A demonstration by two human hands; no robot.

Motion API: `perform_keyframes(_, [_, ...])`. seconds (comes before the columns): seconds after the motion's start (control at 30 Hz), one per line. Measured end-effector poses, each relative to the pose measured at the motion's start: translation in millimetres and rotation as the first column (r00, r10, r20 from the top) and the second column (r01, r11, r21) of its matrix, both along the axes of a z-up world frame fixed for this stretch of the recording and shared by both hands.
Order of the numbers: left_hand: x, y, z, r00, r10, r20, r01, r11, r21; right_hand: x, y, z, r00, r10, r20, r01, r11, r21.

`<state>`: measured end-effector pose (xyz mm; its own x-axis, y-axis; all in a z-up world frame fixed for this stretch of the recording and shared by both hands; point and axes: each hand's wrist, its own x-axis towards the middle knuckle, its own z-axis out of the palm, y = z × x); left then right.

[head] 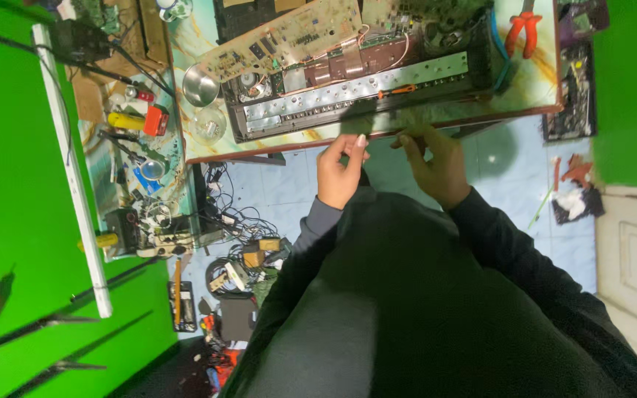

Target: The person uses a screwdriver to remove screws from a disassembled electronic device on a workbench. They then use a brush to clean the internal components and circuit boards. Finally, they use pliers to manipulate small parts and wires within the device.

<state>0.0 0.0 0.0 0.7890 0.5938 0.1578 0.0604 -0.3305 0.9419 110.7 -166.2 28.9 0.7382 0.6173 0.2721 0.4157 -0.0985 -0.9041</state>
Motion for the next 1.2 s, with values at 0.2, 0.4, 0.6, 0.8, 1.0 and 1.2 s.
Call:
perform_keyframes(0.2, [-29, -62, 7, 0.995, 0.086, 0.052, -0.082, 0.995, -0.064, -13, -44, -8, 0.998, 0.054, -0.015, -0.053, 0.998, 0.045])
perform_keyframes(0.4, [-63, -100, 4, 0.985, 0.17, -0.004, -0.169, 0.983, -0.072, -30, -74, -10, 0.989, 0.137, -0.059, -0.137, 0.991, -0.001])
perform_keyframes(0.6, [-98, -114, 4, 0.962, 0.272, -0.019, -0.272, 0.959, -0.081, -59, -82, 2, 0.971, 0.224, -0.089, -0.22, 0.974, 0.05])
perform_keyframes(0.8, [-135, -115, 11, 0.947, 0.32, 0.039, -0.316, 0.945, -0.085, -89, -68, 11, 0.953, 0.288, -0.097, -0.28, 0.956, 0.086])
perform_keyframes(1.0, [-195, -106, 7, 0.927, 0.376, -0.007, -0.375, 0.925, -0.059, -140, -46, 9, 0.939, 0.322, -0.122, -0.31, 0.944, 0.113])
perform_keyframes(1.2, [-264, -92, 10, 0.898, 0.44, 0.007, -0.437, 0.894, -0.103, -204, -22, 8, 0.908, 0.404, -0.107, -0.391, 0.912, 0.127])
